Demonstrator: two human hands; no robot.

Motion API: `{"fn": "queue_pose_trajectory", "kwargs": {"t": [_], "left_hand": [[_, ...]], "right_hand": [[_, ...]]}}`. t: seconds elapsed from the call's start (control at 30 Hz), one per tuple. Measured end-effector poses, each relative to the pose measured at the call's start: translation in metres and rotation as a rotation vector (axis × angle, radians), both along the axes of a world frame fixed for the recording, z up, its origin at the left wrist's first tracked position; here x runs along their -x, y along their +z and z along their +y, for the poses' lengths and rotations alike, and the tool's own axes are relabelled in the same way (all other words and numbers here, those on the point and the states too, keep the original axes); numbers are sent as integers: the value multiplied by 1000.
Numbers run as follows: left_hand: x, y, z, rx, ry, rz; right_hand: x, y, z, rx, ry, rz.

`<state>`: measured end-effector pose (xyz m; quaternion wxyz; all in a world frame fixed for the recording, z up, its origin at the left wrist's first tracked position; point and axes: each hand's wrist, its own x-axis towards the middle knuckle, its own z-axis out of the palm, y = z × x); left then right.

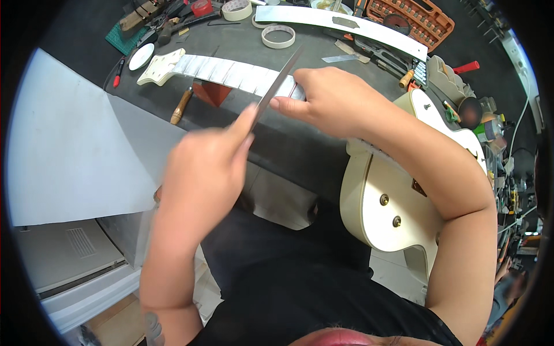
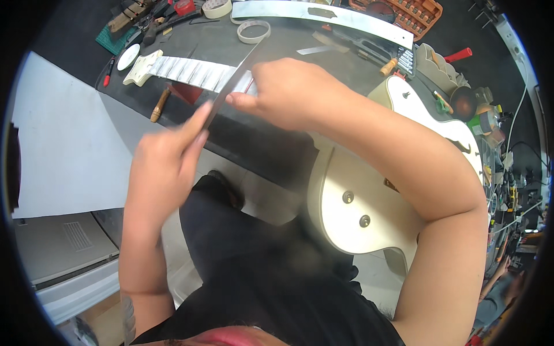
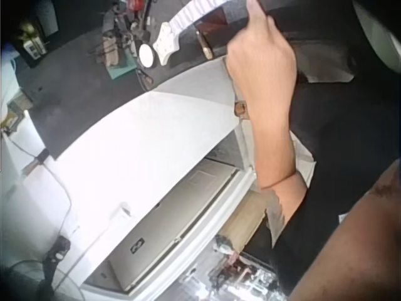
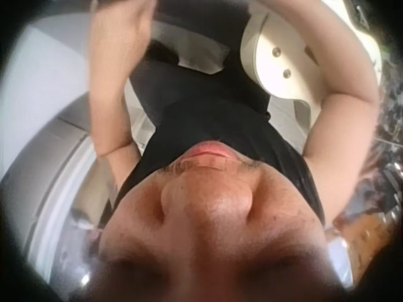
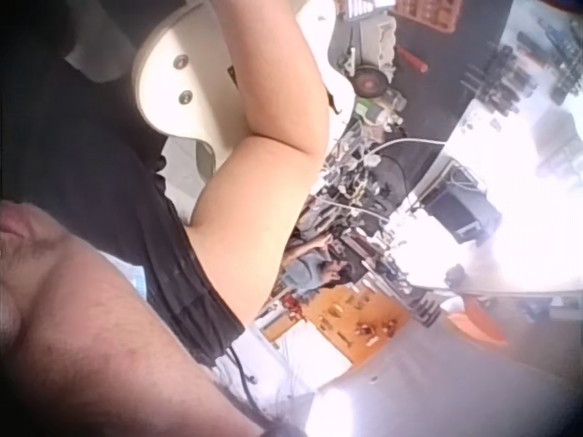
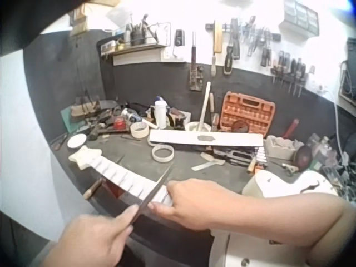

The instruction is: The person uses a metal file to smooth the edges of the frets on a white electric guitar neck. The guitar is held steady on a workbench while the person files the frets one by one along the fretboard.

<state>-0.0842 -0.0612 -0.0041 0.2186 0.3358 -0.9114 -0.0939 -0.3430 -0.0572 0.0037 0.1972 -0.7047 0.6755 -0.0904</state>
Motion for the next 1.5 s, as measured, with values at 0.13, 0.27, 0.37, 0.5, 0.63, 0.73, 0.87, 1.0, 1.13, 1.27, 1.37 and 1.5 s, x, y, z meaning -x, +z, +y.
{"fn": "queue_pose_trajectory", "kwargs": {"t": [0.13, 0.27, 0.37, 0.5, 0.63, 0.73, 0.87, 1.0, 1.13, 1.27, 1.37, 1.5], "left_hand": [[28, -1, -15, -36, 37, -2], [-44, -6, 47, -135, 61, -20], [-73, 6, 71, -274, 129, -45], [-10, 2, 14, -66, 36, -48], [34, 1, -24, -23, 17, 22], [2, 3, 12, -86, 28, -93], [-67, 3, 73, -235, 133, -29], [-23, 8, 31, -130, 99, -104], [37, 3, -24, -36, 19, 1], [7, 3, 8, -72, 18, -65], [-51, 4, 61, -179, 115, -64], [-45, 9, 56, -196, 132, -110]], "right_hand": [[-1, -3, 1, 12, 10, 6], [9, -6, 4, -40, -39, -11], [6, -4, 5, 7, -25, 11], [5, -3, 3, -10, -17, 0], [0, -5, 0, 33, 19, -2], [6, 1, 4, -46, -30, 22], [0, 6, 6, -73, -25, 43], [2, 3, 5, -64, -51, 38], [0, -5, 1, 16, 13, -8], [7, -4, 4, 0, -11, 11], [4, 2, 6, -56, -39, 29], [2, -1, 3, -84, -56, 42]]}}
